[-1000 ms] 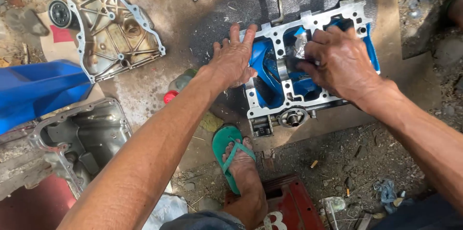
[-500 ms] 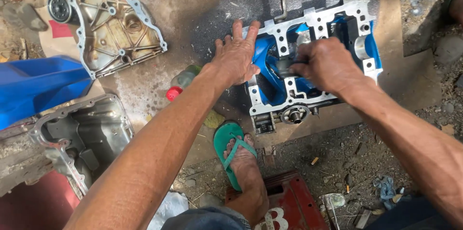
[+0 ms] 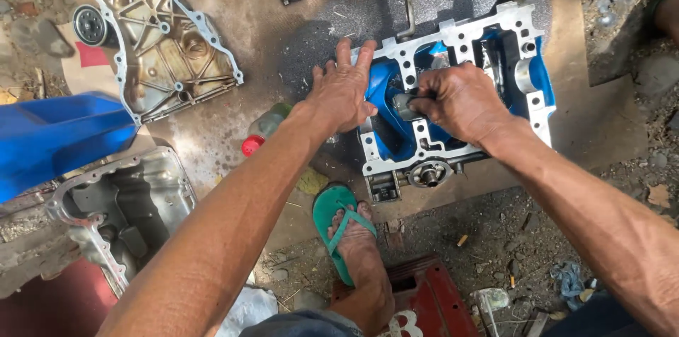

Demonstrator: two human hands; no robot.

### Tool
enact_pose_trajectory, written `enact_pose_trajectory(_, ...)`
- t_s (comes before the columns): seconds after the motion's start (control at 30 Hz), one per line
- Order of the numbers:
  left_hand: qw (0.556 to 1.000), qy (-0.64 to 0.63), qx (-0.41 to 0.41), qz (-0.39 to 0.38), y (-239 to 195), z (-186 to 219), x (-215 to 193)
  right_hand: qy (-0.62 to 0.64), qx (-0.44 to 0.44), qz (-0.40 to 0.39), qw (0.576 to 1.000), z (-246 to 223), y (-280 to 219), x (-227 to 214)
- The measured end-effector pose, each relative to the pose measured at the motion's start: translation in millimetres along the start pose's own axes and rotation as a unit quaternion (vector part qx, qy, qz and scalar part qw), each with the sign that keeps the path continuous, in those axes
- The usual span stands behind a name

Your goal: The person scrubs the inside of a disassembled engine block with a brush and liquid, then pours a clear liquid from a bottle into the block and continues scrubbing. The person then lifts the engine block to inspect it.

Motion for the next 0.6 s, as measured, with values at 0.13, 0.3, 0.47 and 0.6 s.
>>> enact_pose_trajectory(0.13, 1.0, 0.002, -0.002, 0.017, -1, 5, -7, -0.025, -0.046, 0.005, 0.999, 9, 2, -12)
enact_pose_trajectory(0.3, 1.0, -0.013, -0.007, -0.005, -3, 4, -3, 0.043, 0.023, -0.01, 0.999, 1, -1, -7)
enact_pose_trajectory(0.47, 1.0, 0.02, -0.009, -0.01, 3, -2, 0, 0.117, 0.017, 0.026, 0.993, -16, -8, -15)
enact_pose_trajectory(0.6, 1.0, 0.012, -0.008, -0.016, 4, -2, 2, 0.145, 0.045, 0.006, 0.988, -9, -7, -6)
Point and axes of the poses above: each hand's wrist, its own y-axis towards the middle knuckle, its own x-axis out of the palm, z = x × y, the point moved 1 cm from there along y, towards the middle knuckle, and after that the axes turned 11 degrees about -y, right-handed, at the moved point
